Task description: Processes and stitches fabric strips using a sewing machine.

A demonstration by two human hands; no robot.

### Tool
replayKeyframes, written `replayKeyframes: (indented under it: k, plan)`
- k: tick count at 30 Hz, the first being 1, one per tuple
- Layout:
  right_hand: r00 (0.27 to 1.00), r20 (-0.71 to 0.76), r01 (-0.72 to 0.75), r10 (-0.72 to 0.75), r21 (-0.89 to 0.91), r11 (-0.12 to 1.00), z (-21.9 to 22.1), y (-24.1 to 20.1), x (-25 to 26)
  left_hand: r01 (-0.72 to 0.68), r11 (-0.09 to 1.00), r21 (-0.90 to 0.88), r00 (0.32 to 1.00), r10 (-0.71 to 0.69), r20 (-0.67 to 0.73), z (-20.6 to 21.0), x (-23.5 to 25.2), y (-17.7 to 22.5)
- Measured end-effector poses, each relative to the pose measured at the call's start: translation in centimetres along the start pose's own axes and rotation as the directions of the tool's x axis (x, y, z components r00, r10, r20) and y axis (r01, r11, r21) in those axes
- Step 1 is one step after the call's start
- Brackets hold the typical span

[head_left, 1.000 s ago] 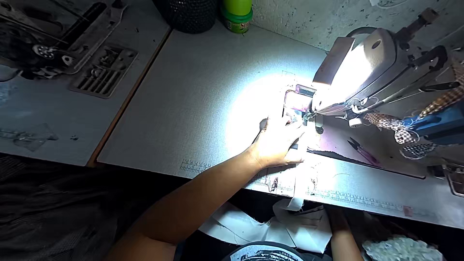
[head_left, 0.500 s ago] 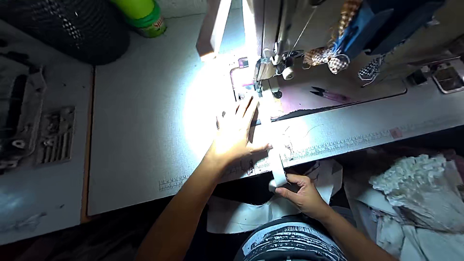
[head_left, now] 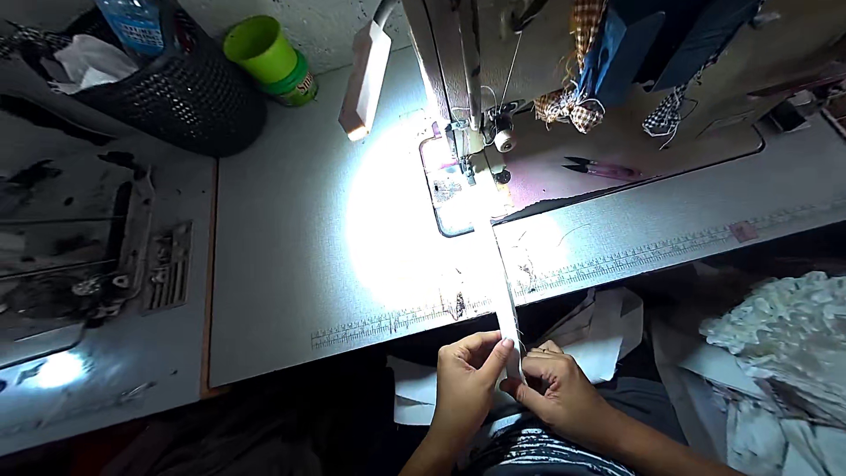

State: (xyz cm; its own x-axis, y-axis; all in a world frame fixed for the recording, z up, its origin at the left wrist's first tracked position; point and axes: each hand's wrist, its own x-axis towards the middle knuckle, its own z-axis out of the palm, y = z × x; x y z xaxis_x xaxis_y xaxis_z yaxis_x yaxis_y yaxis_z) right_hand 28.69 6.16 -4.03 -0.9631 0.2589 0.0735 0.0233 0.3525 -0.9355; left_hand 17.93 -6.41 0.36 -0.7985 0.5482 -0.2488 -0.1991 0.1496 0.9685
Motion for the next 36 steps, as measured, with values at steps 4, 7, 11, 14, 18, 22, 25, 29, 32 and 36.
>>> replayKeyframes:
  k: [4, 7, 11, 14, 18, 22, 25, 29, 32, 36]
  plan:
    - [0.997, 0.028, -0.079, 0.078, 0.042, 0.996, -0.1, 0.5, -0.2, 0.215, 0.964, -0.160, 0.977, -0.215, 0.017, 0.3, 0.4, -0.1]
    - [0.995, 0.032, -0.100, 0.097, 0.105, 0.989, -0.1, 0.5, -0.3, 0.251, 0.951, -0.179, 0.968, -0.252, 0.022, 0.3, 0.4, -0.2]
    - [0.995, 0.040, -0.100, 0.095, 0.158, 0.982, -0.3, 0.7, -0.3, 0.228, 0.956, -0.186, 0.972, -0.234, -0.010, 0.5, 0.4, -0.7]
    - [0.994, 0.054, -0.099, 0.092, 0.169, 0.981, -0.3, 0.7, -0.3, 0.221, 0.955, -0.196, 0.972, -0.232, -0.034, 0.5, 0.3, -0.8]
    - [0.996, 0.052, -0.085, 0.078, 0.154, 0.984, -0.3, 0.5, -0.2, 0.209, 0.954, -0.213, 0.973, -0.226, -0.055, 0.5, 0.2, -0.8]
    - [0.999, 0.048, -0.020, 0.016, 0.076, 0.997, -0.2, 0.8, -0.3, 0.225, 0.954, -0.198, 0.972, -0.233, -0.017, 0.2, 0.1, -0.8]
    - [0.987, 0.039, 0.155, -0.154, -0.017, 0.988, -1.1, 0.6, 0.1, 0.269, 0.938, -0.220, 0.963, -0.266, 0.046, -0.1, 0.1, -0.6]
    - [0.925, -0.235, 0.232, -0.300, -0.278, 0.932, -3.2, 0.4, 2.1, 0.333, 0.911, -0.244, 0.943, -0.322, 0.085, -0.4, 0.4, -0.7]
    - [0.879, -0.154, 0.281, -0.451, -0.596, 0.752, -3.8, 0.5, 3.7, 0.389, 0.870, -0.302, 0.921, -0.365, 0.135, -0.3, 0.3, -0.5]
    - [0.792, -0.019, 0.480, -0.611, -0.600, 0.640, -2.9, 1.7, 4.6, 0.465, 0.808, -0.360, 0.885, -0.416, 0.209, -0.1, 0.2, 0.1]
